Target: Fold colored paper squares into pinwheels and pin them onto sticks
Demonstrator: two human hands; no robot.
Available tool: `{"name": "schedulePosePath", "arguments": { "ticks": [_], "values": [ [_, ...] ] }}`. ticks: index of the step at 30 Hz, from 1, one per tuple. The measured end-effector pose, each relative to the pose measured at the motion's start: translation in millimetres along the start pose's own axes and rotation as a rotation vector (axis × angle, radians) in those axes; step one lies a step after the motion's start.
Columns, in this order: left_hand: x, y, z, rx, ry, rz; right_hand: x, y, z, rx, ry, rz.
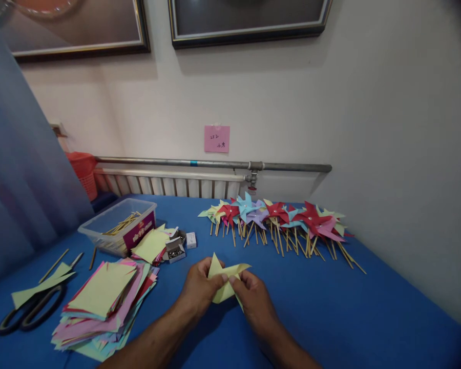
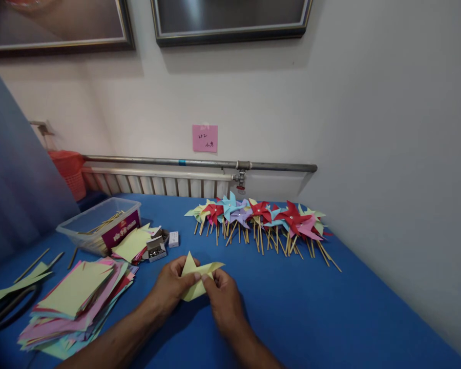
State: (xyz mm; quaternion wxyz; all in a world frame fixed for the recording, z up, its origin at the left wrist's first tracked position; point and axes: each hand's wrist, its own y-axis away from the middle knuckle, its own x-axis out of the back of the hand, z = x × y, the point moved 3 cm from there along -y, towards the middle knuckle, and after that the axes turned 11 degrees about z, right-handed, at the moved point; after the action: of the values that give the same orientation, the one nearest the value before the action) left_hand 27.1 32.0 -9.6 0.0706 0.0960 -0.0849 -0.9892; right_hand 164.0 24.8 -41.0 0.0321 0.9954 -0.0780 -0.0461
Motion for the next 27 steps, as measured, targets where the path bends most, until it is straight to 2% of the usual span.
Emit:
{"name": "schedulePosePath", "arguments": {
  "ticks": [10, 18, 27],
  "values": [
    [0.1, -5, -9, -0.028, 0.018, 0.02, 3, -3, 7, -0.003, 0.036, -0.014],
    [-0.3, -4, -5, -0.016, 0.095, -0.024, 3, -4, 10, -0.003, -0.027, 0.057],
    [3.2, -3, -1, -0.011, 0.048, -0.027, 1, 4, 10, -0.04, -0.101, 0.025]
  ]
}}
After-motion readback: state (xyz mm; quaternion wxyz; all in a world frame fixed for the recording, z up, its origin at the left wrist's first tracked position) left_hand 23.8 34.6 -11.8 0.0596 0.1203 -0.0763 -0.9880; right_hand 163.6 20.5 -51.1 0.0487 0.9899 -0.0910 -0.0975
